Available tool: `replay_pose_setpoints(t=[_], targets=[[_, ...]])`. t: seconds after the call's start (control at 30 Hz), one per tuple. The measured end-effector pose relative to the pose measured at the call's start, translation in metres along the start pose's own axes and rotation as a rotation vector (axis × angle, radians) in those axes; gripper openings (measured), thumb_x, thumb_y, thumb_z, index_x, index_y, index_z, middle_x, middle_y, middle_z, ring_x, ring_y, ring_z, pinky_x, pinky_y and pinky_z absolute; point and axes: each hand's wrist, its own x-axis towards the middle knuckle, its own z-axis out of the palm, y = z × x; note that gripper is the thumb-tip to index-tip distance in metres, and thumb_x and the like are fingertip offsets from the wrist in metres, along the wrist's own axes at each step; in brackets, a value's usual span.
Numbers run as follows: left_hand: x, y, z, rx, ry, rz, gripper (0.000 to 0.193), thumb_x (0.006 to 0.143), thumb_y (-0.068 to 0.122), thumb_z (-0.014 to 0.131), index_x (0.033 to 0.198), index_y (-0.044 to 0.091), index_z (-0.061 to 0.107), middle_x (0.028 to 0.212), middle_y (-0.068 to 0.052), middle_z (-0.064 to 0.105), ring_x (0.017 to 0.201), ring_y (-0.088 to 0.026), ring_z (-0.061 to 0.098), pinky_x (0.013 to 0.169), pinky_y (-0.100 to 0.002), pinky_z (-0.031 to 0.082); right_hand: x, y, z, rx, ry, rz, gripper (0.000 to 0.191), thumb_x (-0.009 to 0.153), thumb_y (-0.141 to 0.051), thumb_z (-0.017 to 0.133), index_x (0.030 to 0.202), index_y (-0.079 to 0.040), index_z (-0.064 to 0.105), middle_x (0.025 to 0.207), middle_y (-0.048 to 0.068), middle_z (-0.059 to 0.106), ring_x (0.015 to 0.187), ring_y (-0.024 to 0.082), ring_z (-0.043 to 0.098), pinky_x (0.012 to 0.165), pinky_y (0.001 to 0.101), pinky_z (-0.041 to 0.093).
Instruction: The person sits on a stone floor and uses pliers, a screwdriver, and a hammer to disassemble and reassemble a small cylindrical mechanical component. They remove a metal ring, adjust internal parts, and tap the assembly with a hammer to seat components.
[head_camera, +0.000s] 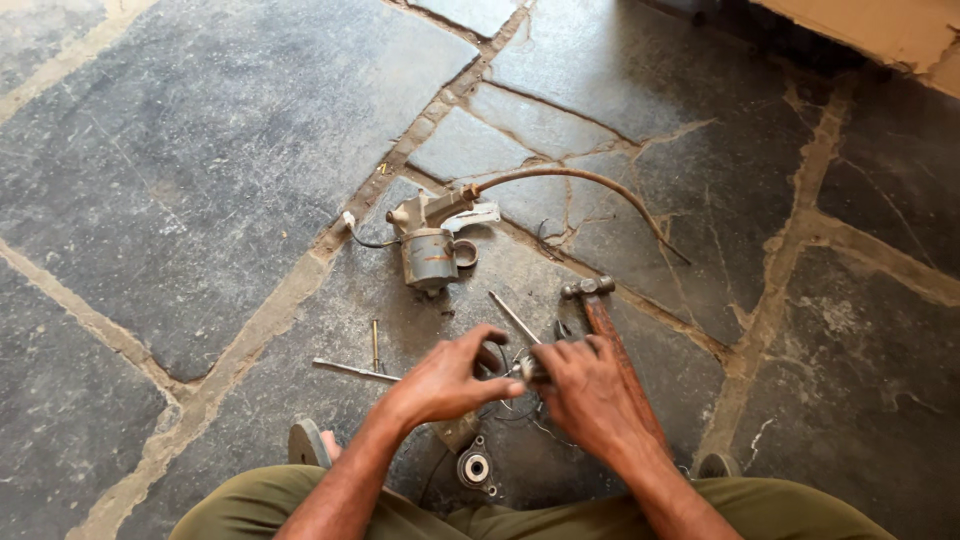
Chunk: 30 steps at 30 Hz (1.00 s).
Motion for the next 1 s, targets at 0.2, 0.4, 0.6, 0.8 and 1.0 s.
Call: replay_pose_setpoints(t=[0.2,0.4,0.6,0.8,1.0], targets=[[-0.020,-0.020,0.001,0.519,-0.074,0.016,0.066,0.072,0.039,0.086,0.125,0.012,0.059,0.126,-0.013,0.065,0.109,-0.027,0.063,0.095,-0.044,0.055,-0.002,0.015,0.002,0.056,0.065,0.197,0.043,0.082,-0.018,0.078,0.119,-0.004,0.064,0.097,0.012,0.071,0.098,0.031,0.067,0.100,0.0543,0.039],[-0.016,-0.028,0.022,0.651,-0.031,0.020,0.072,0.073,0.048,0.092,0.115,0.002,0.057,0.106,-0.022,0.069,0.100,-0.037,0.066,0.087,-0.047,0.054,-0.002,0.014,0.007,0.024,-0.022,0.273,0.044,0.082,-0.024,0.080,0.121,-0.008,0.067,0.106,0.012,0.066,0.104,0.031,0.061,0.095,0.0521,0.042],[0.006,-0.023,0.003,-0.172,0.071,-0.263,0.047,0.085,0.044,0.071,0.102,0.001,0.069,0.086,-0.013,0.078,0.071,-0.023,0.076,0.067,-0.038,0.063,0.000,0.015,0.003,0.065,-0.013,0.360,0.041,0.087,-0.030,0.078,0.116,-0.004,0.065,0.114,0.016,0.059,0.100,0.030,0.060,0.089,0.0464,0.048],[0.000,-0.002,-0.014,-0.980,0.088,-0.187,0.051,0.092,0.050,0.059,0.102,0.000,0.068,0.085,-0.014,0.074,0.070,-0.021,0.074,0.059,-0.032,0.064,0.001,0.011,-0.002,0.048,0.130,0.287,0.047,0.082,-0.028,0.077,0.117,0.001,0.062,0.113,0.020,0.060,0.100,0.035,0.061,0.086,0.0513,0.046],[-0.006,0.009,-0.012,-1.010,0.041,-0.161,0.050,0.092,0.050,0.058,0.105,0.003,0.066,0.085,-0.012,0.073,0.069,-0.020,0.073,0.058,-0.031,0.062,0.000,0.006,-0.006,0.087,0.033,0.347,0.046,0.088,-0.029,0.073,0.123,-0.002,0.060,0.105,0.016,0.066,0.096,0.034,0.066,0.094,0.0508,0.046]])
